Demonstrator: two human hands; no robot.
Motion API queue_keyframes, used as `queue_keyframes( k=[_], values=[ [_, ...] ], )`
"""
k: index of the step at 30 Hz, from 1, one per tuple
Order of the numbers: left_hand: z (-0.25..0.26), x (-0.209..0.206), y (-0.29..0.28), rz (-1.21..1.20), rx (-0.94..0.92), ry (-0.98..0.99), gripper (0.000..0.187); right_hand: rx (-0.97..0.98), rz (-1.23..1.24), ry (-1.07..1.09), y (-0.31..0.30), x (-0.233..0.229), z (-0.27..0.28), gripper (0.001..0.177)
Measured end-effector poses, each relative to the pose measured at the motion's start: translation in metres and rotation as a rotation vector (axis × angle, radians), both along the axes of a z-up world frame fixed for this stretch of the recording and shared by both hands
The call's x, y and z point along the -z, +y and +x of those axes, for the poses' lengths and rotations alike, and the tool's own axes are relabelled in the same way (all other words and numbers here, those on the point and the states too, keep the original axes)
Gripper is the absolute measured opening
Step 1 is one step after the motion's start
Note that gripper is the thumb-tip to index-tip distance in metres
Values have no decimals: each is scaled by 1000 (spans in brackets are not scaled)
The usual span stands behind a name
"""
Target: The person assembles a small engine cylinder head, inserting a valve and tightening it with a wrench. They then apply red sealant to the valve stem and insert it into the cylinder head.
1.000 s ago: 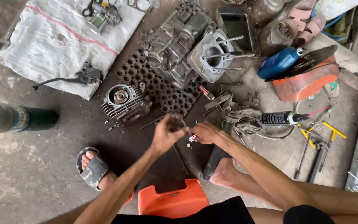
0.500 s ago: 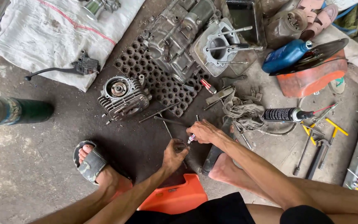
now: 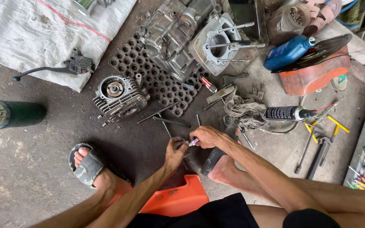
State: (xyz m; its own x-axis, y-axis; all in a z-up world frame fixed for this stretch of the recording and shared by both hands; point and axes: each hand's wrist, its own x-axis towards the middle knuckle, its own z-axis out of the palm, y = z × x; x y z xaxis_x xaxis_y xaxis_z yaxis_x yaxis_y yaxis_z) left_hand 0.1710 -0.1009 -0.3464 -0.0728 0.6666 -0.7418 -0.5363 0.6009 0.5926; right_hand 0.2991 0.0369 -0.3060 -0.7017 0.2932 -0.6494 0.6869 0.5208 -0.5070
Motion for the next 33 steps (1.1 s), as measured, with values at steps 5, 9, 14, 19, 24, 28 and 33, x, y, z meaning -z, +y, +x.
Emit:
queue_keyframes(
  k=[5,9,14,19,24,28,33],
  values=[
    [-16,-3,10,83,-2,72,51,250,-128,71,-4,-5,10,20],
    [-39,-41,43,275,-61,196,45,473,-181,190,18,-48,-12,24],
    [-62,-84,87,495,-118,343,46,614,-89,438,33,-72,-30,27],
    [-77,-121,122,686,-298,429,45,795,81,674,37,-104,-60,37],
    [-93,-154,136,755,-359,414,46,834,197,832,34,-143,-78,42],
    [-99,-170,137,793,-420,353,43,816,315,858,23,-173,-89,43],
    [-97,-177,132,814,-459,417,41,915,177,897,12,-185,-104,43]
  ],
)
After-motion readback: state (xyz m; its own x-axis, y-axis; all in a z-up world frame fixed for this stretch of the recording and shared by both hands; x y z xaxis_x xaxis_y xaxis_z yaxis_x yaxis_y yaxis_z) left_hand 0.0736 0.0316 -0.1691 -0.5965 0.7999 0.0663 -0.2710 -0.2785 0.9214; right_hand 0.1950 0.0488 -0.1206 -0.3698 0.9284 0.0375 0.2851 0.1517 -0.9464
